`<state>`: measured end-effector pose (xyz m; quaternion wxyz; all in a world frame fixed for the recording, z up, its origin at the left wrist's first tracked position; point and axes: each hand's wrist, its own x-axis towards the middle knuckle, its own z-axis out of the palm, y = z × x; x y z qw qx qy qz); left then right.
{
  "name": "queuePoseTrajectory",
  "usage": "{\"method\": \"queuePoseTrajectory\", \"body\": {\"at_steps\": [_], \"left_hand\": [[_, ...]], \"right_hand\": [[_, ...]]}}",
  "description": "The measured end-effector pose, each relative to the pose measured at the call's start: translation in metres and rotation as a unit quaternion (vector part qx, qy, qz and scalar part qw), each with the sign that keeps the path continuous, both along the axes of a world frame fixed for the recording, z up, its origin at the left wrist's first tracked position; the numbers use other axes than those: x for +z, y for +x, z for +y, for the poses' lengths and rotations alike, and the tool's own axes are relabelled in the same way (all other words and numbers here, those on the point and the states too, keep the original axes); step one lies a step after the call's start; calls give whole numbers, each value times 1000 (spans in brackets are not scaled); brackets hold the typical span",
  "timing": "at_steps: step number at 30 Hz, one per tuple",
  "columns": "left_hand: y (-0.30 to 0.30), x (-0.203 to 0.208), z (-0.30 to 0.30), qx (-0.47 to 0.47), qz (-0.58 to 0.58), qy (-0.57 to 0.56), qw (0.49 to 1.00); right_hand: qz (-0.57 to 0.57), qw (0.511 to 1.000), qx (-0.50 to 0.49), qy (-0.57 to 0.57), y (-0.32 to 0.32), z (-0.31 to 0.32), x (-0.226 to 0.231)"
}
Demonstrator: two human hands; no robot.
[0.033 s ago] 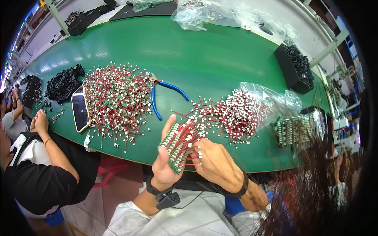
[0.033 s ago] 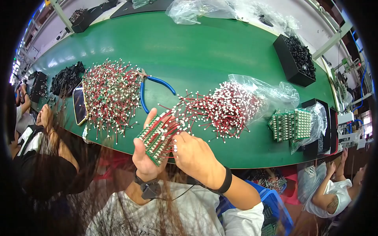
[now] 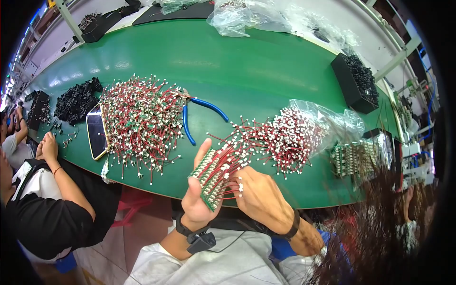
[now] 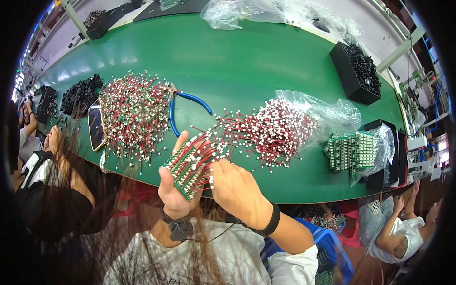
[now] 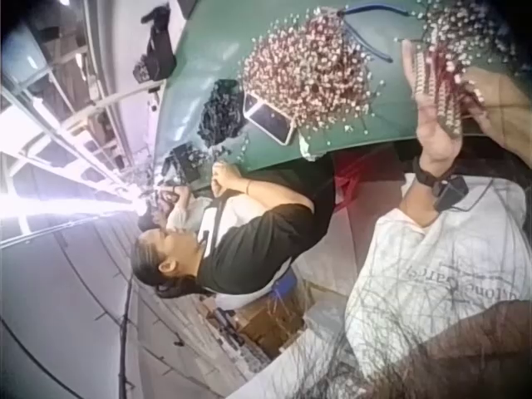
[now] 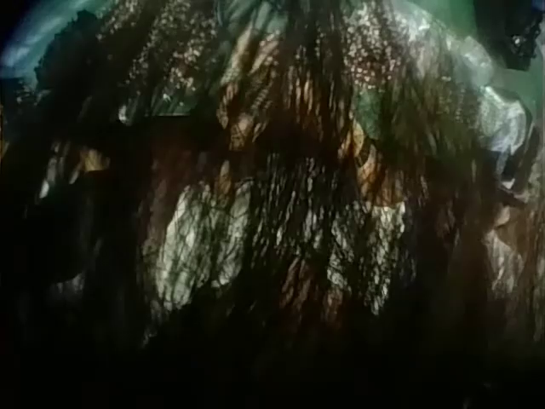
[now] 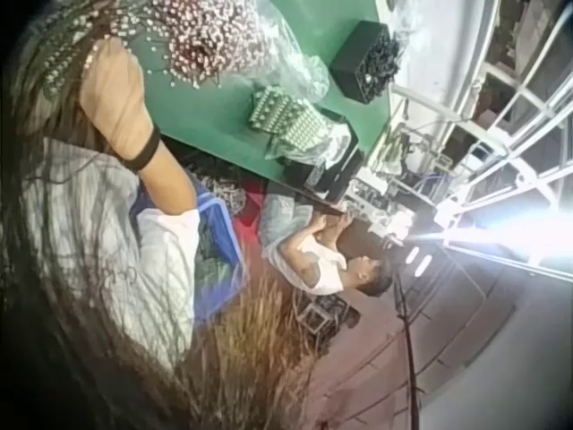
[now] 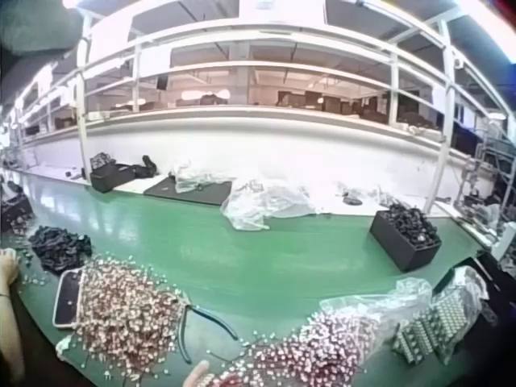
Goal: The person assembles a circuit board by inserting the ends of red wires into the board by hand. After filling the board, the person moves a box across the table and then picks up a new board to repeat the process.
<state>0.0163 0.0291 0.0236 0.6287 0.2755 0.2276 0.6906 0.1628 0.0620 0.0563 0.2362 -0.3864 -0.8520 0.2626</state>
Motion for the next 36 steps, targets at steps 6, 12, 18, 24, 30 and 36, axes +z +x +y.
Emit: {"method": "queuePoseTrajectory", "body": {"at_steps": [6,12,18,24,30,36], "left_hand": [[-4,-6,-3,-1,-52,8,999],[-6,-1,-4,51,-12,14,999],[-24,-10,-5,39,-75,1,996],[-23,-10,-6,34,-86,5,996],[-22,-12,-6,28,-86,11,996],[-21,-15,-7,28,-82,6,996]], "right_hand": [[-9,1000,-2,-1,-5,-3,2],[62,997,-31,-37,0,4,5],[107,990,-50,-79,14,0,-4],[130,988,-57,-60,18,-2,-2],[136,988,-61,45,17,2,-7],[168,981,-87,-43,18,-5,-9]]}}
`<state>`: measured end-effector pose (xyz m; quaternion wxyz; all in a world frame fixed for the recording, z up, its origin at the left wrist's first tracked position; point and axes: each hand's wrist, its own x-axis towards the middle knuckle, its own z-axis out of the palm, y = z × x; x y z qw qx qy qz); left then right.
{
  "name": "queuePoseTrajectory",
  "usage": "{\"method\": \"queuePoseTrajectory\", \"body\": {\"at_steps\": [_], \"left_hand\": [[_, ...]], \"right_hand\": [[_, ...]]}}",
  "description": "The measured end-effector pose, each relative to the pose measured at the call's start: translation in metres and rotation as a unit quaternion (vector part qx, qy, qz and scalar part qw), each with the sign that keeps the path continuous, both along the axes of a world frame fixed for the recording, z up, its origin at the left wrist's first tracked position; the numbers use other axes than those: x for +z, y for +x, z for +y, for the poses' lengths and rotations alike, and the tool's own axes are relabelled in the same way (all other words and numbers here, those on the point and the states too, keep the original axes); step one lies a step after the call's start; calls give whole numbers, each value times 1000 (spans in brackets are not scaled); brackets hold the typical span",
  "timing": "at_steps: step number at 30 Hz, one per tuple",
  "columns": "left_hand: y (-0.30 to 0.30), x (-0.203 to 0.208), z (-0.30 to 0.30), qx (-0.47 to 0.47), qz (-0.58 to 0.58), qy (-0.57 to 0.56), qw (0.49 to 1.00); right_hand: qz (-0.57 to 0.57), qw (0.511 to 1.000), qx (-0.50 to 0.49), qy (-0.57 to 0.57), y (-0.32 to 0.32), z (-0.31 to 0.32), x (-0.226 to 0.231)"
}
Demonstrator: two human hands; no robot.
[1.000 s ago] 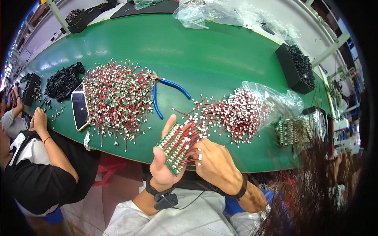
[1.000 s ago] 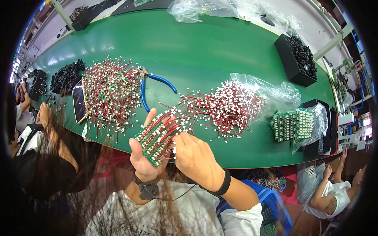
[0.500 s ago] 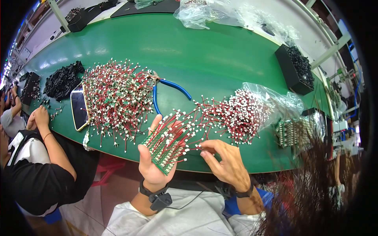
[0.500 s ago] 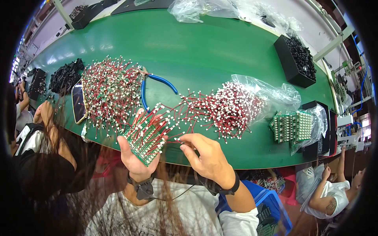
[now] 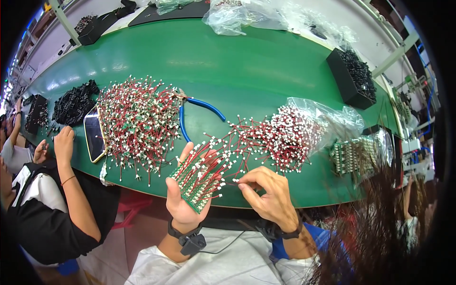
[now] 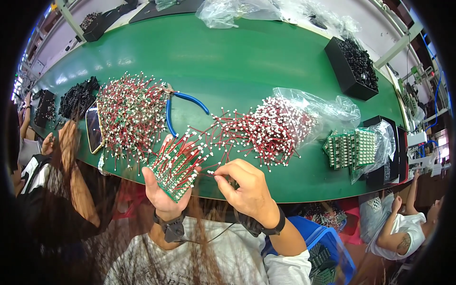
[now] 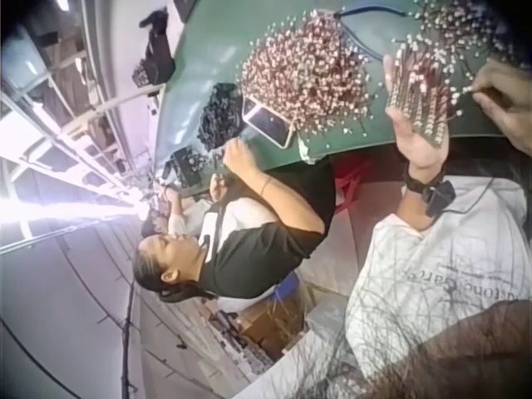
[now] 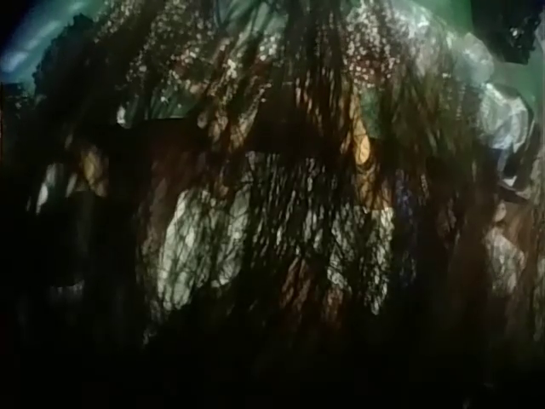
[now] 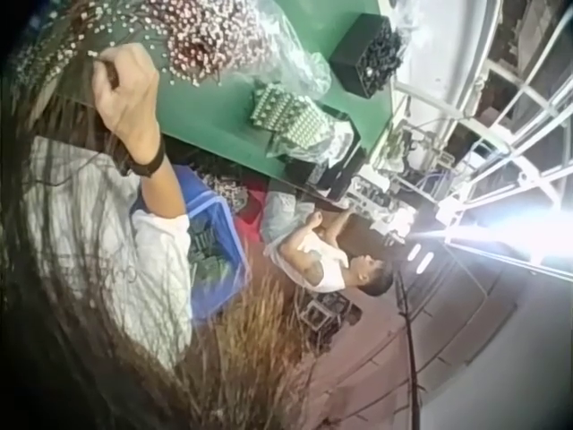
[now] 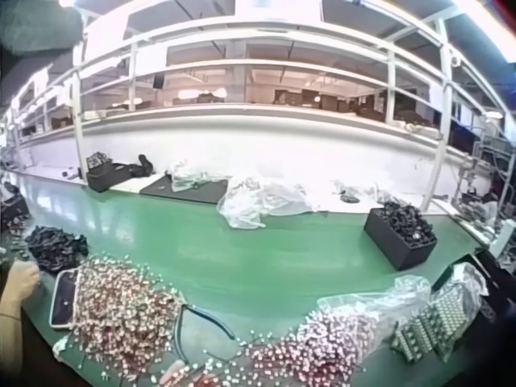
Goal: The person assembles a circuit board by inserting the ends of red wires into the board by hand. After filling the board, the person moves a box across the table and then picks up a new board to repeat the process.
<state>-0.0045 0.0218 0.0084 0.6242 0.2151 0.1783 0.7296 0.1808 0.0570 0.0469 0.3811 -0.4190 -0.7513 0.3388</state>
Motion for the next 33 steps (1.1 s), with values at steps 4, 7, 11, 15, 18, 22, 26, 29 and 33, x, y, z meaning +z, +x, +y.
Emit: {"method": "queuePoseTrajectory", "body": {"at_steps": [4,7,11,15,18,22,26,29,33], "left_hand": [[-1,-3,1,-8,5,5,1000],[-1,-4,1,-13,9,6,1000],[1,-4,-1,-17,11,-18,1000],[12,1,-2,-19,16,-17,1000],[15,0,-4,-34,25,-26,999],[12,1,-5,-48,18,-26,998],[10,1,-3,-5,16,-42,999],[5,6,-1,23,-31,-45,998],[11,3,-5,-37,-61,-35,997]], "right_hand": [[-2,1000,-9,-4,2,-1,-1],[-37,999,-1,28,5,-1,-3],[-13,999,-17,37,1,-2,-6],[-9,995,-32,91,-5,0,-5],[-24,993,-48,109,-5,0,-4],[-29,993,-100,59,-4,-4,-7],[16,994,-107,-24,3,-5,-11],[105,980,-111,-124,4,-5,-16],[69,989,-85,-99,-2,-5,-12]]}}
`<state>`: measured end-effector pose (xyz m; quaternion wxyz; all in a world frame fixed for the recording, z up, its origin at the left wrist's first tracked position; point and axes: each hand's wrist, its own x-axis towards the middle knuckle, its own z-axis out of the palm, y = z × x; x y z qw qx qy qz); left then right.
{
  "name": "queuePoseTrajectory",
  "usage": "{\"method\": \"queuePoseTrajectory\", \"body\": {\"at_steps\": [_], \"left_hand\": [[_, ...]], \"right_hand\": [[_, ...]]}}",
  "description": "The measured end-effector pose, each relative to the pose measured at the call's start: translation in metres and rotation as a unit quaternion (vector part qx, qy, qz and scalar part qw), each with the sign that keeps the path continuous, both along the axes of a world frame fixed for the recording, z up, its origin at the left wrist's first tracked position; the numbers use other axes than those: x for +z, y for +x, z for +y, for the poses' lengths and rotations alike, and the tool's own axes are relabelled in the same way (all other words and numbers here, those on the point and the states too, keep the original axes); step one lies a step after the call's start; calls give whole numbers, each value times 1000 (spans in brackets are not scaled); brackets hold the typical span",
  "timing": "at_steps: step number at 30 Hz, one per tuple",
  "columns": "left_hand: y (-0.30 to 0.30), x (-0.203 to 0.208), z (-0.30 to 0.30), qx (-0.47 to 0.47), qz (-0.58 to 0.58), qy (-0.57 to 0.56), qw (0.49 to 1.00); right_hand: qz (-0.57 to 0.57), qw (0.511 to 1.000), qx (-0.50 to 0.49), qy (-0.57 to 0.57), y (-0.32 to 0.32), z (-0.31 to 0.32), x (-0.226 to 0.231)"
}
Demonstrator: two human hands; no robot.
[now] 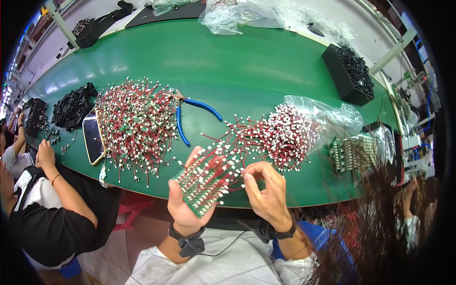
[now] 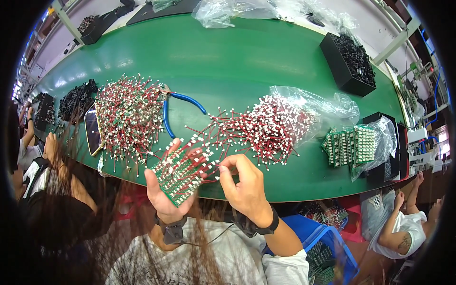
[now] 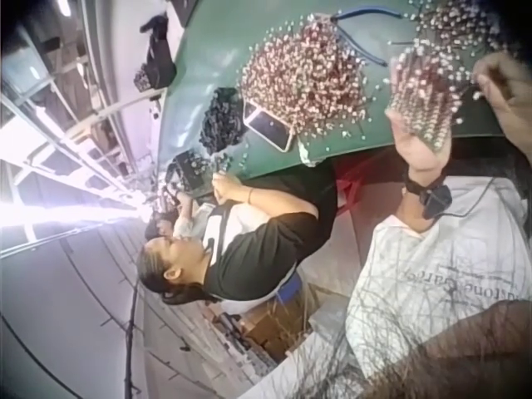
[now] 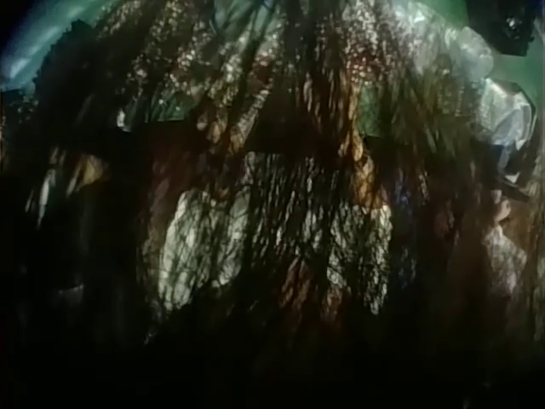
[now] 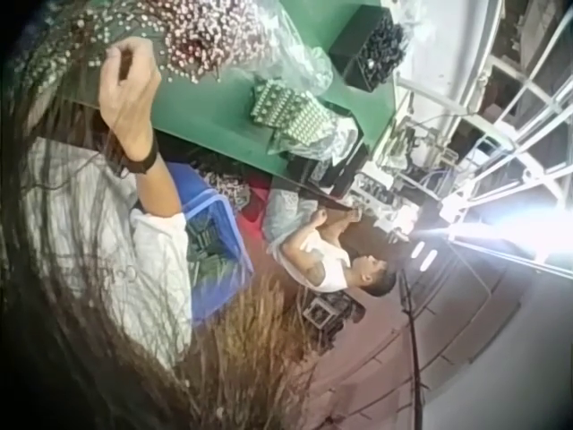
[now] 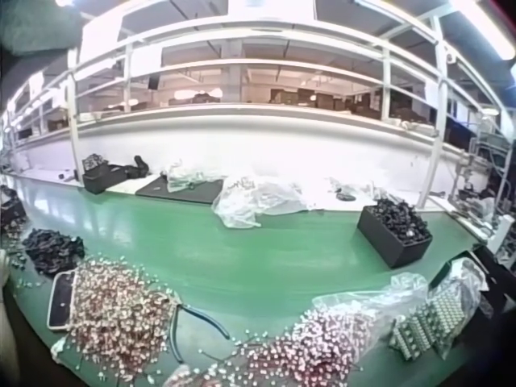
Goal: The person assembles a circuit board by inserting the ends of red wires into the board by hand. After filling the board, the person moves a box across the table and then picks up a new board to repeat the process.
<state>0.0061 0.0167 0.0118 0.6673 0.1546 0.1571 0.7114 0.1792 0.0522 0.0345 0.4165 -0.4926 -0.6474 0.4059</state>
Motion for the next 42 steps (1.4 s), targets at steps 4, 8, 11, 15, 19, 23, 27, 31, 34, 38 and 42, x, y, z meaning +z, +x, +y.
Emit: {"method": "queuePoseTrajectory", "body": {"at_steps": [4,8,11,15,19,23,27,31,34,38,42], "left_hand": [[0,1,-2,-2,4,2,1000],[-16,-5,3,44,1,43,998],[-24,-6,5,58,9,47,997],[-18,-1,5,80,26,23,996],[-17,0,4,89,36,-17,995],[-17,-4,4,79,44,-14,996],[-17,-5,6,77,22,-10,997],[-15,-8,9,62,-5,3,998],[-12,-6,11,59,-12,-6,998],[-4,-1,13,63,-7,-23,998],[2,-1,15,22,31,30,999]], "right_hand": [[-68,996,27,58,1,7,-3],[185,982,-37,-34,9,6,-15],[350,923,-6,-160,14,2,-12],[387,900,26,-201,19,5,-13],[456,828,98,-312,23,7,-13],[460,826,101,-309,17,4,-5],[389,862,129,-299,16,-3,-2],[320,907,124,-245,16,-7,4],[317,910,123,-237,13,-8,8],[213,951,91,-204,5,-13,16],[-36,995,90,15,-7,-15,16]]}}
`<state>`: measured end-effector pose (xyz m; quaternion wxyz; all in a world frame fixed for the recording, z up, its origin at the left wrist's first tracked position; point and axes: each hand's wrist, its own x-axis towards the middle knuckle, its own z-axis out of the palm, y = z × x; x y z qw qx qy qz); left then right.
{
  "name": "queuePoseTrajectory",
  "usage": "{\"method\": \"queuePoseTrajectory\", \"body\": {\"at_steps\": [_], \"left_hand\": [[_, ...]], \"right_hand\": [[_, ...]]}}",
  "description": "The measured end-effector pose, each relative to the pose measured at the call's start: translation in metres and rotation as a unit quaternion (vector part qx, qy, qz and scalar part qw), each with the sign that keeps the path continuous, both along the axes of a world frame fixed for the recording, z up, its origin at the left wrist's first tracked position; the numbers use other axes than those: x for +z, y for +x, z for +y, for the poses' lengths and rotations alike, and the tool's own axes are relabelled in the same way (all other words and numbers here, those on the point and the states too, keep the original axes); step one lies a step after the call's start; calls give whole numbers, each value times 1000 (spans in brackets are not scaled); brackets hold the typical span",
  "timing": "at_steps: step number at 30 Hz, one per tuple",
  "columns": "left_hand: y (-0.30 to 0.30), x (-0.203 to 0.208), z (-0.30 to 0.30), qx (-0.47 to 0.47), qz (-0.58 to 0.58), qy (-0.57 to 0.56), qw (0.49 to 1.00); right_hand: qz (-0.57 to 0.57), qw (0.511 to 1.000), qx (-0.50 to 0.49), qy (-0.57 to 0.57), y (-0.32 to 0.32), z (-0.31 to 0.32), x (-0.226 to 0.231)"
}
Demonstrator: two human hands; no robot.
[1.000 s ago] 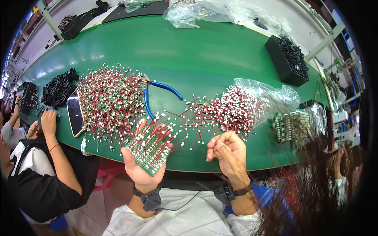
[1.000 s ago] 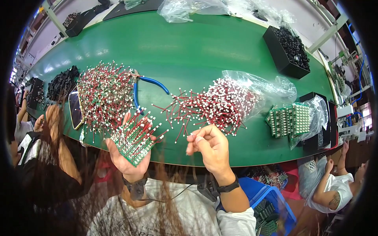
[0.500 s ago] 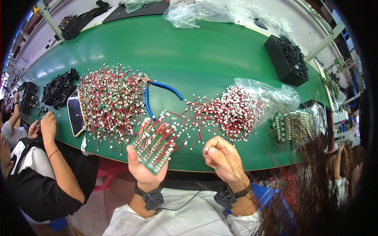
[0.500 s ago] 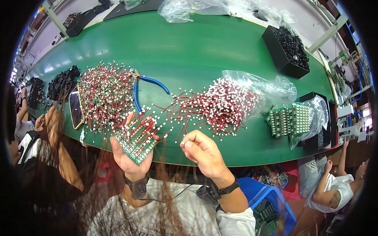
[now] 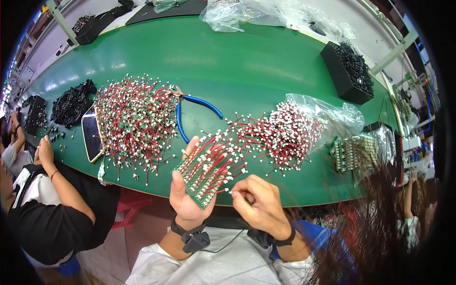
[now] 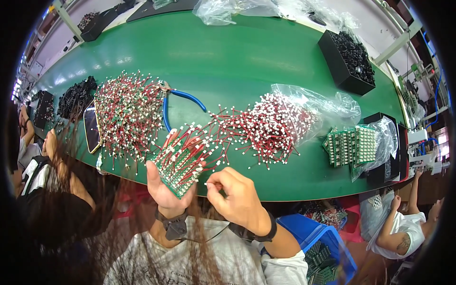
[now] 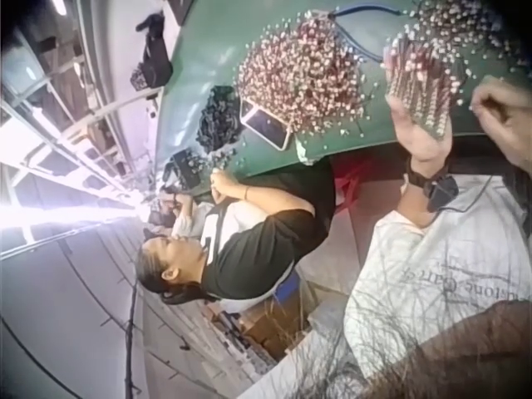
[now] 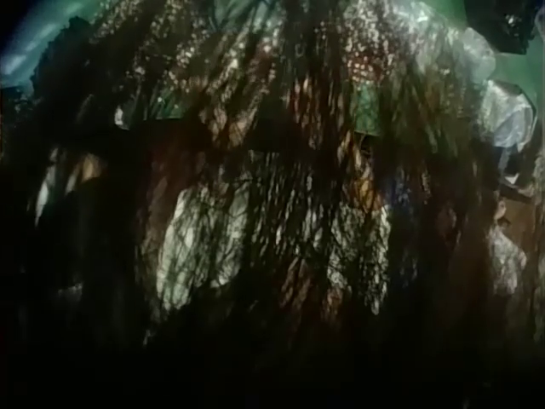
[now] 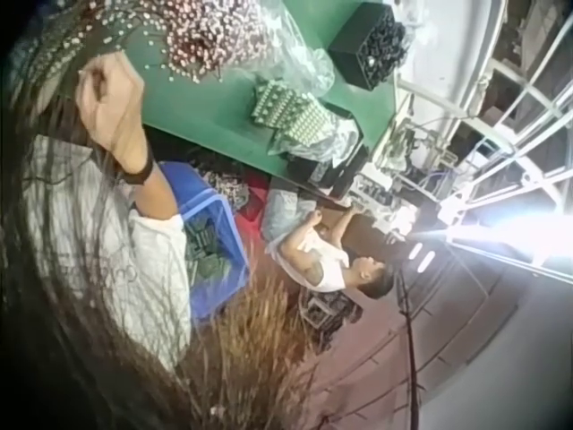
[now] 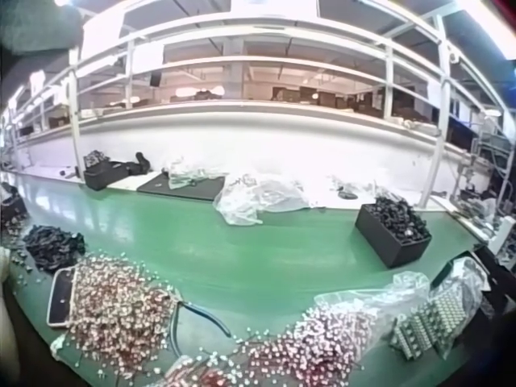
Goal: The person assembles a circuit board by inserting the ends of red wires into the board by hand. After filling the board, the person moves a box across the table and then picks up a new board to repeat the process.
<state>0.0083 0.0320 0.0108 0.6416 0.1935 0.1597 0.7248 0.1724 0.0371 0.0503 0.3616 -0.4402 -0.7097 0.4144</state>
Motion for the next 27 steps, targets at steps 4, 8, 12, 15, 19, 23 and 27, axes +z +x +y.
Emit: {"method": "queuePoseTrajectory", "body": {"at_steps": [4,8,12,15,19,23,27], "left_hand": [[10,6,-1,1,15,-4,1000],[12,8,-2,-17,29,6,999],[13,8,-3,-22,72,2,997],[16,13,-5,-22,117,-2,993],[13,14,-9,-47,146,-15,988],[12,9,-8,-28,116,-17,993],[7,9,-13,-24,94,-14,995]], "right_hand": [[-8,999,-5,42,-8,2,-8],[-35,998,3,51,-8,5,-8],[-45,996,15,80,-8,6,-14],[-106,989,32,103,-9,5,-4],[-144,981,78,104,-7,10,7],[-146,979,93,111,-9,9,3],[-155,977,56,137,-14,1,-2]]}}
